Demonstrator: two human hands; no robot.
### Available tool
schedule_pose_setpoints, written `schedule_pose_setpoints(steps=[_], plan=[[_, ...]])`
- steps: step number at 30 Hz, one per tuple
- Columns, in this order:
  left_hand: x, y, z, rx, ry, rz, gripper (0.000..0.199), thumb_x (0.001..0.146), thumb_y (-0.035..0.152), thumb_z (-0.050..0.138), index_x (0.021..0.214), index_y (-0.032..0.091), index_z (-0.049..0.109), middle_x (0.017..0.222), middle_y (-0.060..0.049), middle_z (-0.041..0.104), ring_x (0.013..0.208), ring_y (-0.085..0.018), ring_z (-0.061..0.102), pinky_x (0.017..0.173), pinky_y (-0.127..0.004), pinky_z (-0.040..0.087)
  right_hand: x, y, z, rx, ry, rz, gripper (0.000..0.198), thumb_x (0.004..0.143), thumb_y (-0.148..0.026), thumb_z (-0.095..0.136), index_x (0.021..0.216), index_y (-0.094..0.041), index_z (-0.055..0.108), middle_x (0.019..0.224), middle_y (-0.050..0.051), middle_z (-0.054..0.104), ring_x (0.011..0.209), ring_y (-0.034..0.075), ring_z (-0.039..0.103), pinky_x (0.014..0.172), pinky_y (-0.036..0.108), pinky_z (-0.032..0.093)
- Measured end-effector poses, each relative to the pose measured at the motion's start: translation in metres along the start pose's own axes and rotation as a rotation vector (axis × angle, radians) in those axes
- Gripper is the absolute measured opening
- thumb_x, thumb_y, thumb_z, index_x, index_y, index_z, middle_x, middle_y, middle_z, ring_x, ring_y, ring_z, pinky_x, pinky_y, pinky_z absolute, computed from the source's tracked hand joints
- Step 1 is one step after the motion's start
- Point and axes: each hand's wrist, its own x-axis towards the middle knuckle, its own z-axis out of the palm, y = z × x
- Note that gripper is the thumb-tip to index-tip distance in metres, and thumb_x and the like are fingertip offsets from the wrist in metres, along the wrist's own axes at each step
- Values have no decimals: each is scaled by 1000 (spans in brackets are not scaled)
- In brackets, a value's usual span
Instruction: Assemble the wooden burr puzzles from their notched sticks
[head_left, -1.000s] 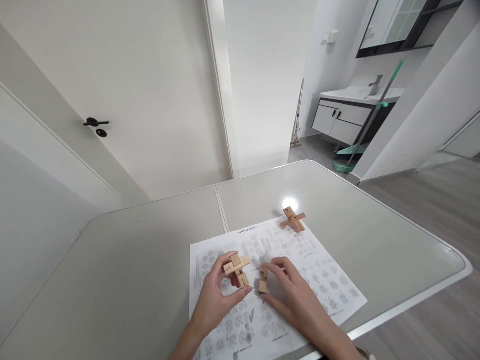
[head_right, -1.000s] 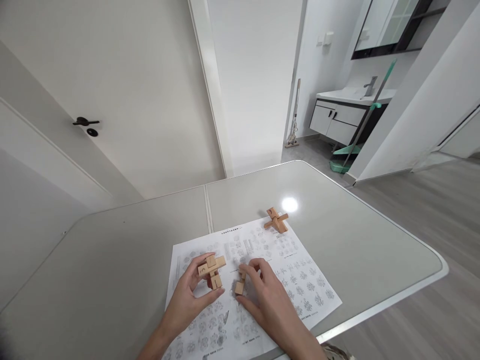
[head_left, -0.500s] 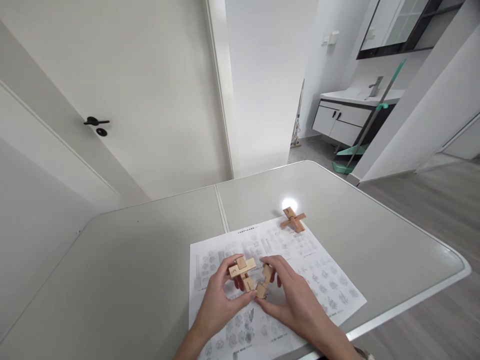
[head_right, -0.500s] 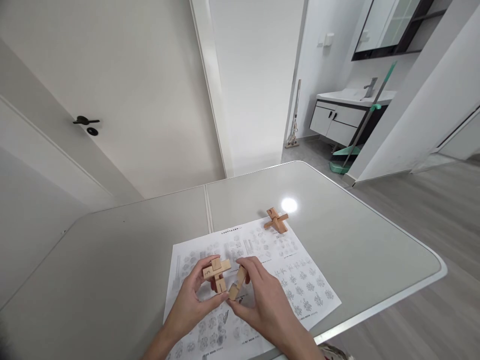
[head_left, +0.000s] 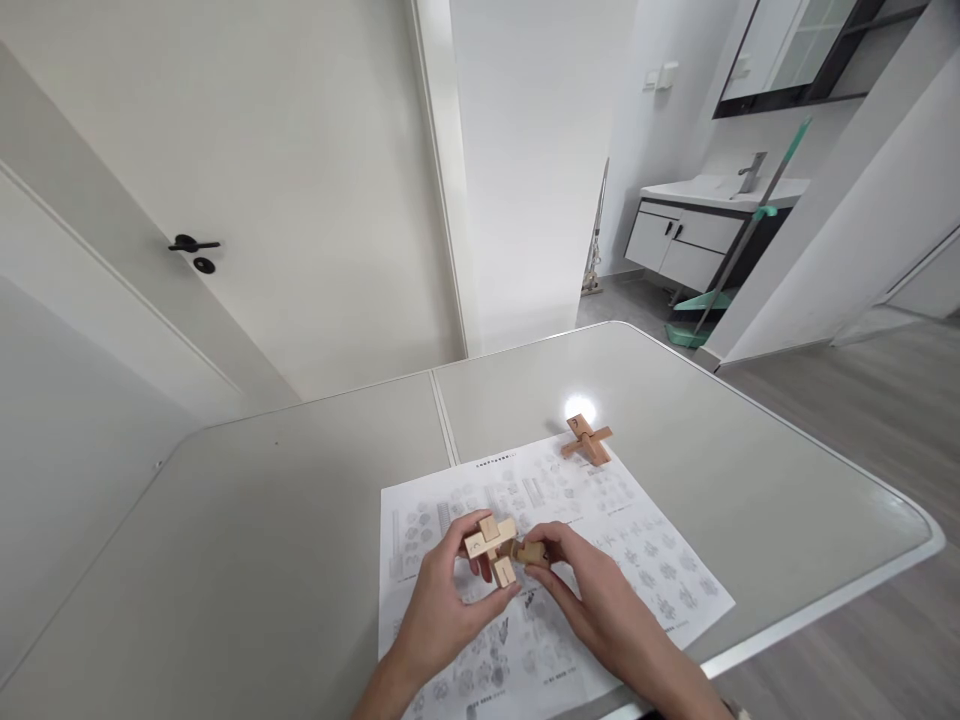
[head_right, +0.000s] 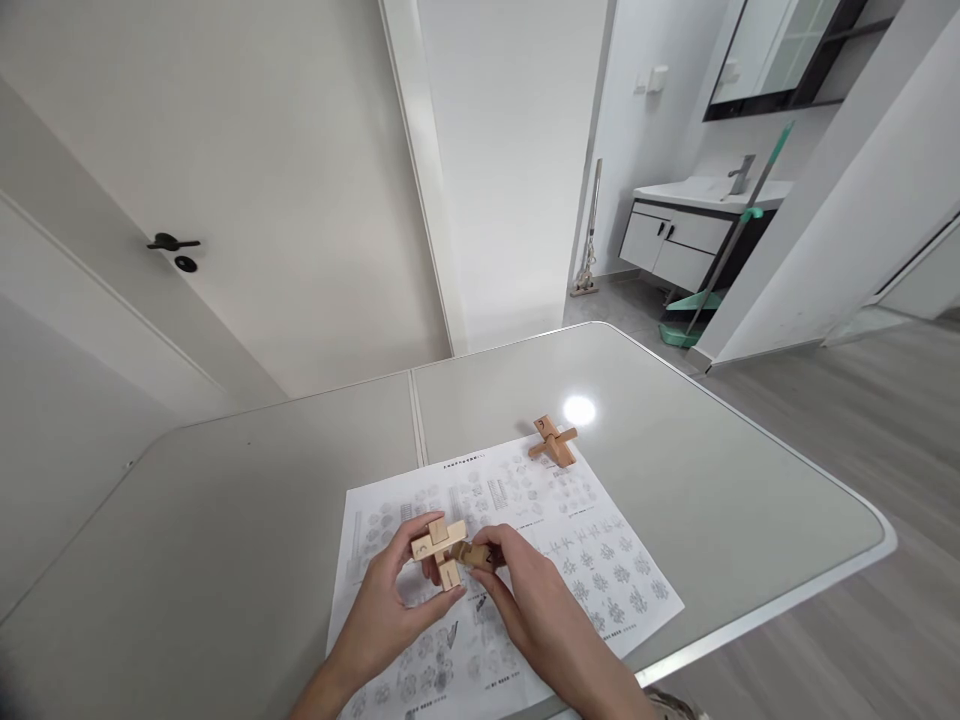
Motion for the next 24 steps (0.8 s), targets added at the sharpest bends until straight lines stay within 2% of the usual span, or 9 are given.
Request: schedule_pose_setpoints(steps=[2,6,9,12,15,20,24], plan=[[0,0,3,33,6,32,57,84,36,76,135,32,54,106,-3,68,87,-20,64,85,-36,54,0,2,1,-37,31,-59,15,105,-28,46,118,-27,55,110,7,64,93,21,69,81,32,59],[-1,-2,5,127,-12,84,60,83,31,77,137,34,52,101,-1,67,82,-18,62,88,-37,53,-2,5,1,-125,73,-180,27,107,-26,42,130,-29,56,118,11,56,91,19,69,77,30,61],[-1,-2,5,179,-43,120,61,83,26,76,137,36,50,103,1,66,82,-17,61,88,-35,53,-4,3,1,-152,69,-175,32,107,-22,42,136,-30,53,116,10,56,93,20,68,79,31,61],[0,0,4,222,-61,174,63,83,23,76,138,38,50,105,1,64,81,-16,60,85,-32,53,-7,0,1,-152,50,-166,31,106,-18,42,132,-29,53,116,10,56,96,20,67,84,33,60],[2,3,4,251,-78,217,65,81,19,76,138,39,50,112,1,61,83,-15,58,80,-29,54,-8,-2,2,-141,39,-219,31,105,-13,40,127,-27,55,115,10,57,99,20,66,87,33,58],[3,3,3,273,-99,239,69,79,18,77,139,40,50,132,-1,55,89,-16,60,73,-26,53,-9,1,1,-108,49,-235,30,104,-13,43,127,-27,56,109,8,58,93,18,65,80,29,57],[2,2,3,277,-112,253,67,81,19,75,139,40,49,131,-1,59,87,-16,63,72,-27,53,-10,1,0,-75,57,-225,28,104,-13,45,125,-28,58,107,7,58,92,18,65,77,27,56]])
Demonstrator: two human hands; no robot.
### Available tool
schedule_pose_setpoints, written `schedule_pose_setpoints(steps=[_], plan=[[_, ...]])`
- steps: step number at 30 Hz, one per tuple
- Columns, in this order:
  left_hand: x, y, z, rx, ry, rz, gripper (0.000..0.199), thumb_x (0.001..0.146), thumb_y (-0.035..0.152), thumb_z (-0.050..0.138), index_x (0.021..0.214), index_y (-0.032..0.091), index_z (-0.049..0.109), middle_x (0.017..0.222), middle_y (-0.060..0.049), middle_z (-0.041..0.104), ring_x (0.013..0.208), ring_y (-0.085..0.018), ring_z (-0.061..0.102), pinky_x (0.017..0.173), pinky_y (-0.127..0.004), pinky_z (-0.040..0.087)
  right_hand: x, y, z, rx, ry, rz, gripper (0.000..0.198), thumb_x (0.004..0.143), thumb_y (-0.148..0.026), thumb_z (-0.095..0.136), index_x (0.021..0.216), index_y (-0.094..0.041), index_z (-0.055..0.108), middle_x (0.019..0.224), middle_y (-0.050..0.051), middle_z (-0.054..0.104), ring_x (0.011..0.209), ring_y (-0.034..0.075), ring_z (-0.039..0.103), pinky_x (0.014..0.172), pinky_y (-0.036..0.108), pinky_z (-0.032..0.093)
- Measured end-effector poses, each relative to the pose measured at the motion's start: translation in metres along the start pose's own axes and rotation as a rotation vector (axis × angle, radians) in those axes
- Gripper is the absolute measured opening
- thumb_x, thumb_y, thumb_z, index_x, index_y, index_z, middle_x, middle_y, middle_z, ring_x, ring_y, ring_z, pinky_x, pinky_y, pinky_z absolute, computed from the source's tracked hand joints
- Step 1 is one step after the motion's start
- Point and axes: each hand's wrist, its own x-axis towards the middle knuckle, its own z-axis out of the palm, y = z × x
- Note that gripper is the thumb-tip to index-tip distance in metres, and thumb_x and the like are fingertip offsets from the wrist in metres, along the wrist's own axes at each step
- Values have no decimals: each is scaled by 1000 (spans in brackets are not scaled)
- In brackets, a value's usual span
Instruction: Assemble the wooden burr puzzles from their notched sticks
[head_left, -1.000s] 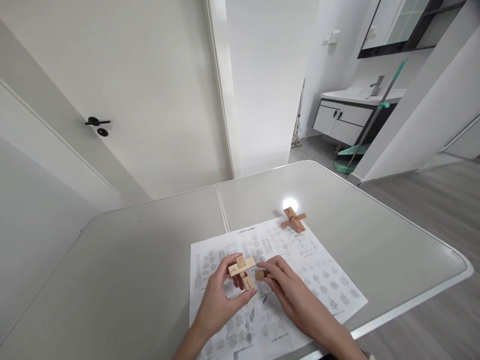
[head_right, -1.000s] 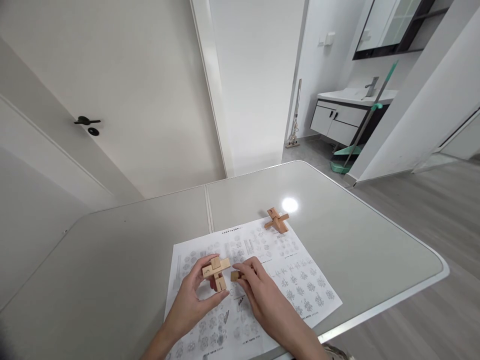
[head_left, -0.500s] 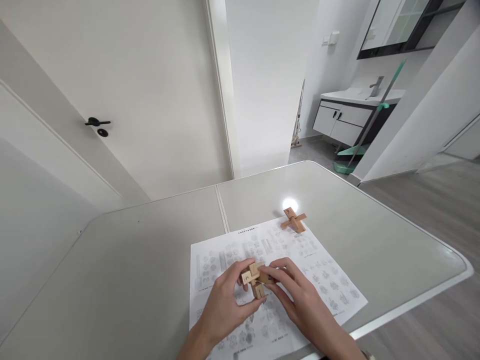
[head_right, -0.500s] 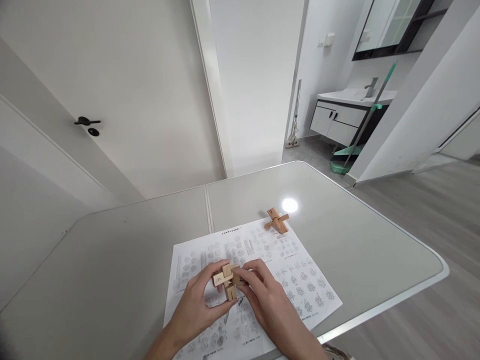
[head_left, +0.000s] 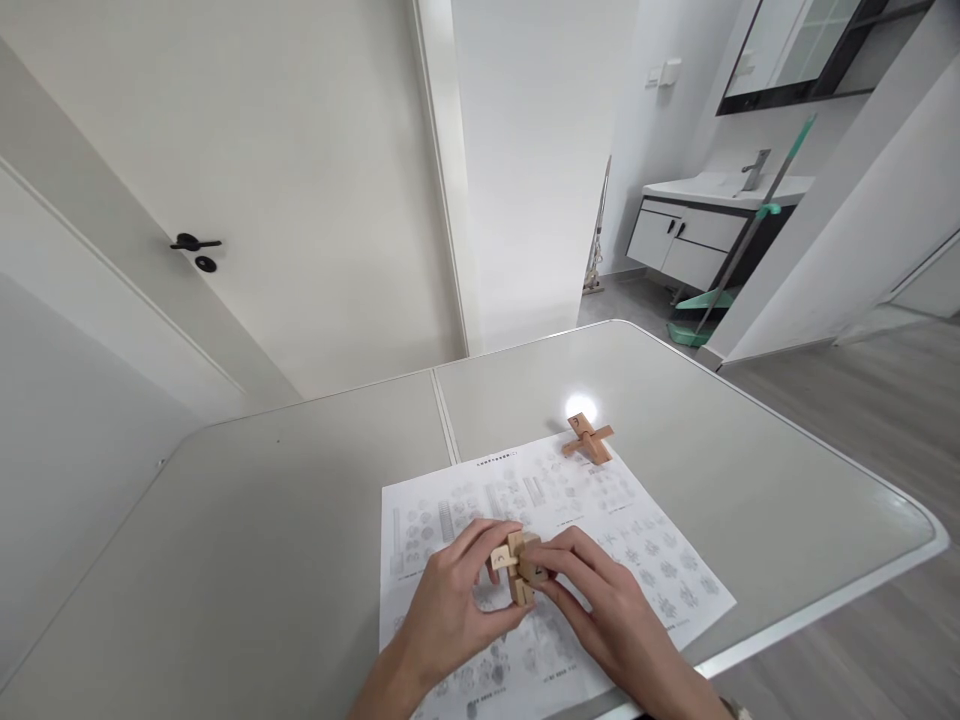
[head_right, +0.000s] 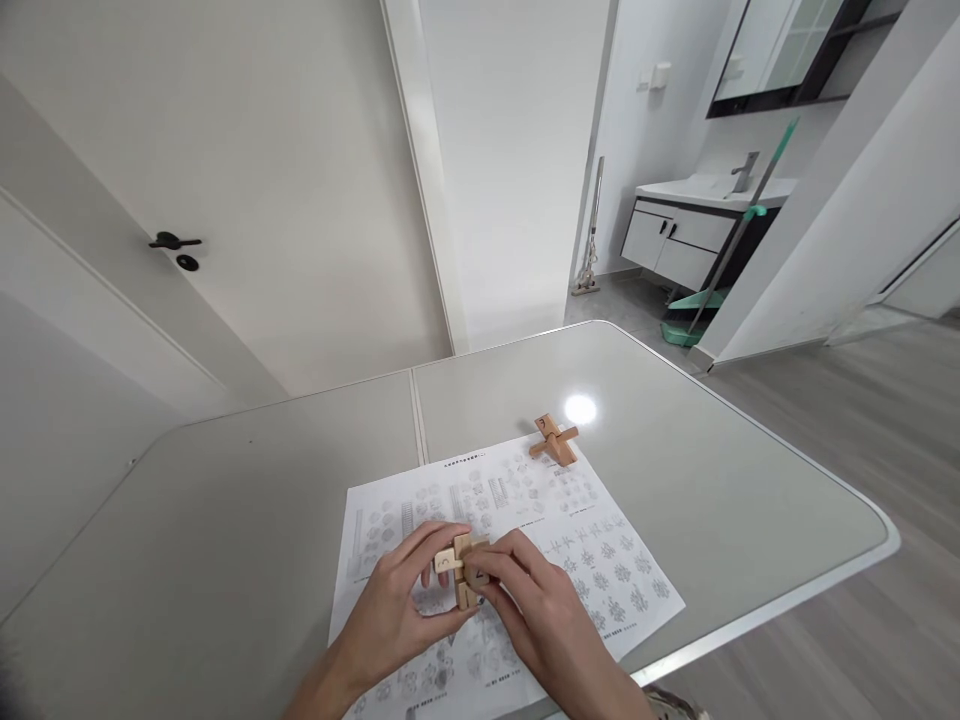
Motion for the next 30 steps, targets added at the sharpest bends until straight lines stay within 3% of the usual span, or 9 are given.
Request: schedule_pose_setpoints(steps=[9,16,20,25,30], plan=[[5,-1,1,25,0,-16,64,72,16,77,129,35,57,98,6,73,73,-14,61,72,-27,53,1,-1,-5,52,-53,-20,32,104,-13,45,128,-29,59,112,7,61,98,19,66,82,28,56],[8,7,-2,-105,-23,-11,60,74,17,76,129,34,58,99,4,72,76,-14,62,72,-25,54,3,-1,-10,20,7,-78,29,102,-17,53,127,-31,59,116,8,62,109,22,63,90,33,56],[6,12,-9,-215,-20,-54,60,72,24,82,127,31,59,98,3,70,76,-14,61,73,-26,55,5,2,-18,-32,50,-4,32,102,-26,56,133,-29,52,127,10,57,117,25,60,96,36,54],[4,10,-11,-308,-65,-33,65,68,27,87,126,31,60,102,0,69,90,-19,65,84,-32,57,7,0,-18,-67,-98,47,14,106,-29,44,113,-25,56,99,4,61,86,19,61,76,31,51],[3,8,-10,-350,-46,15,66,67,25,88,126,33,59,128,-5,60,100,-20,64,88,-35,58,6,-3,-9,103,-137,189,34,109,-41,35,85,-22,49,79,0,55,68,16,52,63,27,41]])
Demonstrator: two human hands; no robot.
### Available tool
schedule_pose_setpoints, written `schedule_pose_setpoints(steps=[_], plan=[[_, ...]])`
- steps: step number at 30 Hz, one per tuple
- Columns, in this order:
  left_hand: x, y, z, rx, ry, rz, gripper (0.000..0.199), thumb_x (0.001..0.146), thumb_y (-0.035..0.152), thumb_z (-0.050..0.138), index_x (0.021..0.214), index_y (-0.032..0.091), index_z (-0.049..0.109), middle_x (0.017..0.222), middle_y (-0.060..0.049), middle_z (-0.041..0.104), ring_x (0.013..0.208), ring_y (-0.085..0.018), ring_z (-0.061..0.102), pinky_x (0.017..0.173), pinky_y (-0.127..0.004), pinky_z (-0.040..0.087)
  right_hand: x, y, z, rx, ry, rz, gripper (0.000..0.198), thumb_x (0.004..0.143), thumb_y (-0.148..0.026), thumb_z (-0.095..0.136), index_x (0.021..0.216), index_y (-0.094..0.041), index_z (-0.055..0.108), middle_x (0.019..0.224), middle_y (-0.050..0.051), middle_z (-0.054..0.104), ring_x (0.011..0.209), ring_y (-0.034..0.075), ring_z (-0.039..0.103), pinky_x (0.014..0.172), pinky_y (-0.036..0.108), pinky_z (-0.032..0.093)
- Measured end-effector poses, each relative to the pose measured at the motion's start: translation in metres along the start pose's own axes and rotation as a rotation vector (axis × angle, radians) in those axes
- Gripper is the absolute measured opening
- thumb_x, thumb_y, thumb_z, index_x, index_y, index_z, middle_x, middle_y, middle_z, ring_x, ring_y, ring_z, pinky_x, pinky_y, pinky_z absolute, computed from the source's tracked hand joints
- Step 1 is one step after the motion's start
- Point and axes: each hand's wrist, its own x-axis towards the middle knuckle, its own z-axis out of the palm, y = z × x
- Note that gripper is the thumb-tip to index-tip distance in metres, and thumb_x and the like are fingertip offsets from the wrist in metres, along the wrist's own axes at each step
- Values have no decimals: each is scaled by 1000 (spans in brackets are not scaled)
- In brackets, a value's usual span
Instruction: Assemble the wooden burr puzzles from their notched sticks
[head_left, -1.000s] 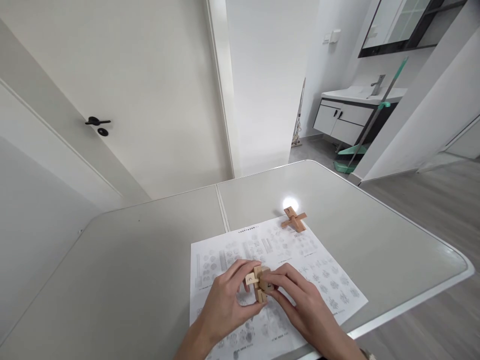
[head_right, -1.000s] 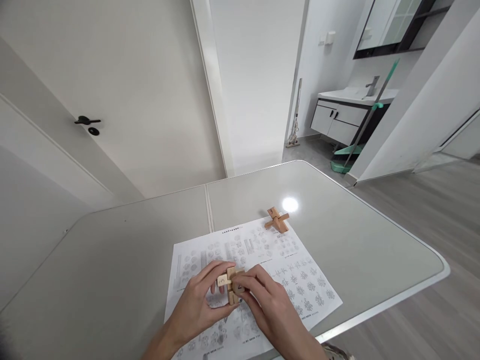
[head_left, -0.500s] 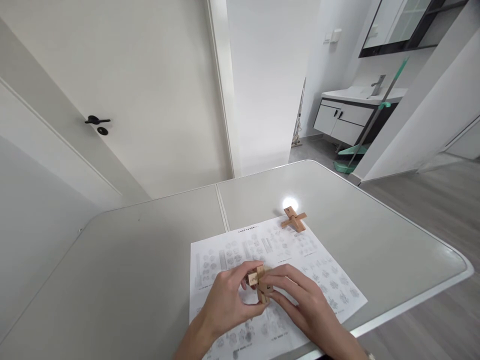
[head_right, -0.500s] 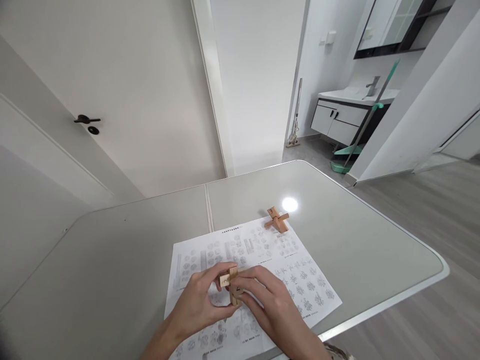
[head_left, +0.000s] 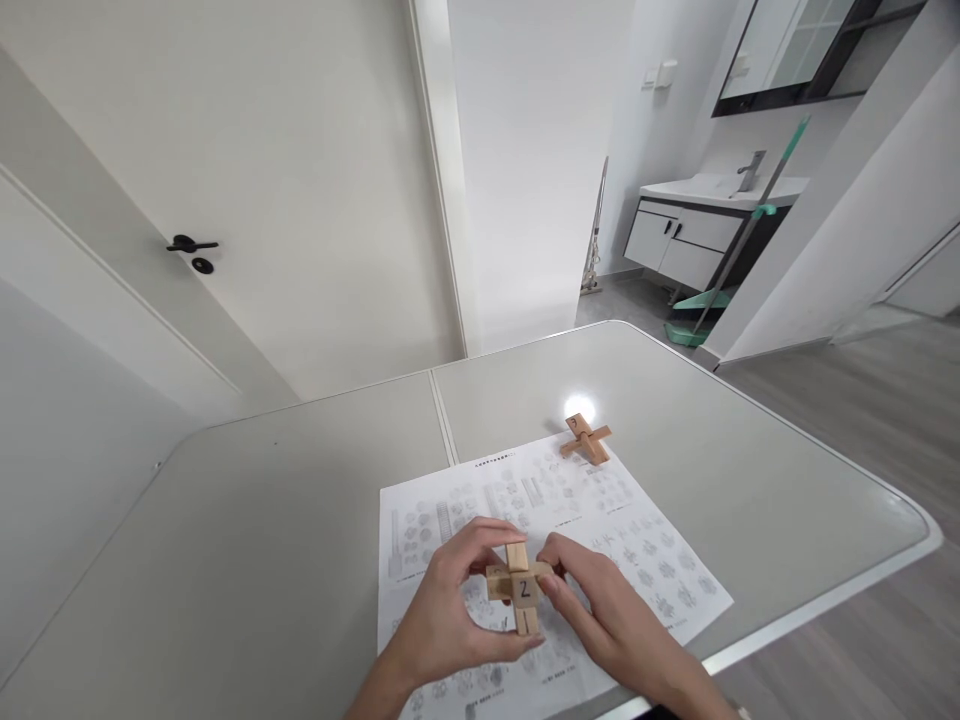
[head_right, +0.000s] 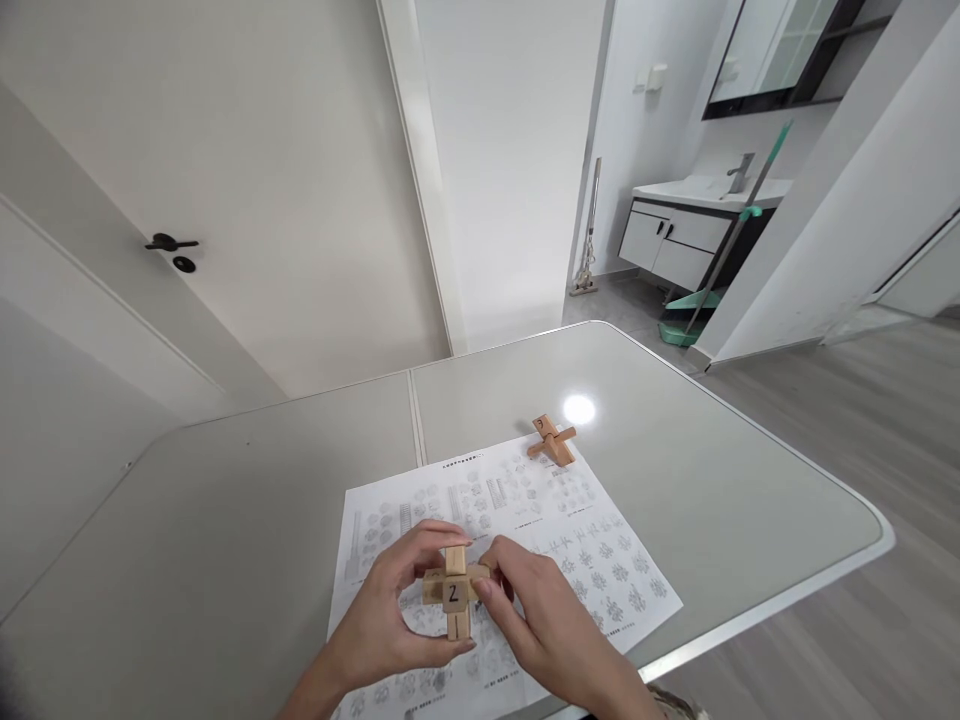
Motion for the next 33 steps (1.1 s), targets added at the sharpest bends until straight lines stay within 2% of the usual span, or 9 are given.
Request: schedule_pose_setpoints(steps=[4,11,19,24,29,31,33], plan=[[1,1,-2,34,-27,57,69,68,16,85,129,35,59,129,-5,59,105,-22,63,89,-36,57,0,-1,3,211,-37,121,46,108,-51,33,73,-22,43,69,-2,51,65,15,50,64,27,39],[5,0,-3,8,-47,-71,66,72,24,86,130,35,57,120,-3,61,97,-20,64,91,-38,56,4,7,2,279,-20,181,48,106,-55,38,74,-20,48,67,-2,52,65,15,50,65,26,39],[10,-7,-4,16,-35,-85,67,73,23,85,132,35,56,116,-1,62,95,-18,64,95,-40,55,8,11,3,230,12,195,46,106,-54,38,78,-20,52,69,-2,53,65,15,49,65,26,40],[14,-9,-2,37,-45,-99,64,75,29,85,132,35,57,115,-1,65,94,-18,64,97,-41,55,10,11,1,153,27,201,45,106,-53,38,80,-20,53,71,-2,55,66,15,50,65,26,40],[16,-27,-8,66,-48,-84,82,71,39,88,143,37,48,133,-6,59,90,-18,64,84,-38,59,11,17,-5,134,63,253,48,104,-58,39,77,-21,52,67,-2,55,63,16,51,63,26,40],[16,-38,-16,94,0,-72,74,78,37,82,143,37,48,135,-6,59,89,-17,64,82,-36,59,10,24,-9,119,125,319,50,103,-60,37,74,-21,51,64,-2,55,61,16,51,62,26,40],[15,-50,-26,132,96,-73,53,87,35,71,137,33,53,129,-5,61,83,-14,63,79,-33,58,10,32,-16,80,213,399,52,102,-62,37,72,-22,52,62,-2,55,60,16,51,60,27,40]])
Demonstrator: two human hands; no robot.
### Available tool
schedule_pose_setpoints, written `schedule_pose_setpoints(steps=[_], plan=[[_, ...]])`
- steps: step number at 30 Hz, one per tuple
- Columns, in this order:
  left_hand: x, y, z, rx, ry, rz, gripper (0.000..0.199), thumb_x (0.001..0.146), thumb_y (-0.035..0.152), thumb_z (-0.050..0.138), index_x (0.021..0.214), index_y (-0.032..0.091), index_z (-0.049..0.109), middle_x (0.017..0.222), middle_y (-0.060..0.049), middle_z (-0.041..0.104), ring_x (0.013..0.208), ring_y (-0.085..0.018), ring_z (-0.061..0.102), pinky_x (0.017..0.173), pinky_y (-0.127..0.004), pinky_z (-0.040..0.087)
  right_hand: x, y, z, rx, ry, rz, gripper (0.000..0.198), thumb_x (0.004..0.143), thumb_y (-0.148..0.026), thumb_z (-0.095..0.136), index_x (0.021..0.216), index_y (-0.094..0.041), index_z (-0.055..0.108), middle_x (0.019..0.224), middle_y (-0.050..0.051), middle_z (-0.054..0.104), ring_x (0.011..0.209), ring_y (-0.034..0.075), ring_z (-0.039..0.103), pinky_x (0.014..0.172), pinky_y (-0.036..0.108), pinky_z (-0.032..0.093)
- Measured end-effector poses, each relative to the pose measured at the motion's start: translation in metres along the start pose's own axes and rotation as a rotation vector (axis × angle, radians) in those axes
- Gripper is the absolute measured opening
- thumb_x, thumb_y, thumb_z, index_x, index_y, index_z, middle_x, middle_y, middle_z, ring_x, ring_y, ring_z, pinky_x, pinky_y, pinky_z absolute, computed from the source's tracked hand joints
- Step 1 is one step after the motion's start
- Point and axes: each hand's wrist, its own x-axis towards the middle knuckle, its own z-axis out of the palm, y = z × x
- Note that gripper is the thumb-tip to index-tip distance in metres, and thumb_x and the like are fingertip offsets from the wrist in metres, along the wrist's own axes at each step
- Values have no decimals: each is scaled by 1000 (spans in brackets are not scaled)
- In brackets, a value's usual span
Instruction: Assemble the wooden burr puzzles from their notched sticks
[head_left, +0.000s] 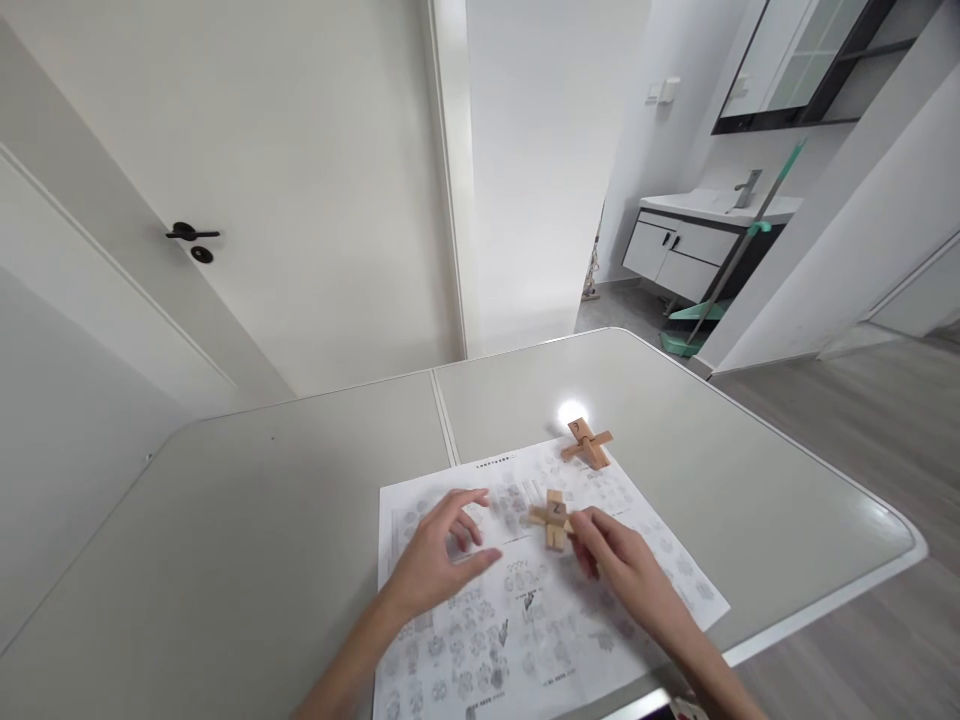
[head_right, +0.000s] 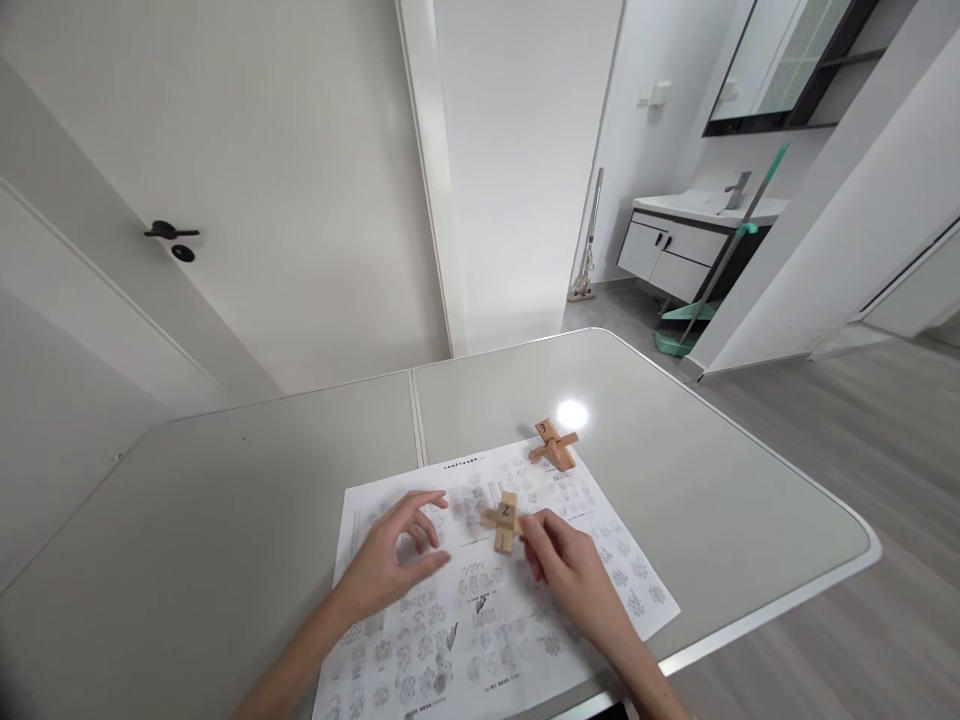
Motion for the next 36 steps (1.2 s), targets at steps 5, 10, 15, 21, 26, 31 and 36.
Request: schedule_pose_setpoints(steps=[5,10,15,21,26,31,36], plan=[[0,-23,-16,81,187,-64,28,96,42,56,115,25,65,97,-2,66,63,-11,52,61,-24,49,11,19,-17,-158,221,90,55,98,-67,40,71,-22,55,59,-1,58,56,18,52,58,29,39],[0,-28,-18,98,193,-100,31,98,46,52,110,23,69,78,1,64,54,-11,43,54,-23,39,21,30,-25,-186,321,149,61,94,-72,40,70,-21,61,60,4,64,55,20,55,55,30,40],[-1,-32,-25,67,201,-126,33,97,49,51,102,22,70,76,0,67,53,-11,47,52,-23,40,22,31,-26,-236,403,185,64,94,-74,39,65,-21,61,59,7,65,52,21,53,52,31,39],[0,-41,-45,97,289,-178,34,92,50,55,96,20,71,71,-1,68,50,-11,48,48,-22,39,11,34,-24,-239,398,225,62,97,-70,35,63,-23,58,60,7,66,55,22,58,56,31,41],[1,-52,-56,186,393,-213,39,93,53,52,99,20,70,70,-1,66,56,-13,54,52,-23,40,-11,33,-6,-246,317,105,57,98,-66,38,62,-24,48,53,1,55,52,20,51,55,29,38],[3,-56,-56,164,524,-252,38,92,52,54,100,19,71,66,1,61,61,-15,56,57,-23,43,-31,30,14,-189,73,-81,49,102,-58,42,67,-23,48,59,-1,56,56,18,51,58,27,39],[4,-55,-54,144,504,-260,37,92,52,54,99,19,71,67,1,60,62,-15,56,58,-23,42,-32,31,15,-208,60,-98,46,103,-54,42,70,-22,48,60,-2,55,56,16,50,58,26,38]])
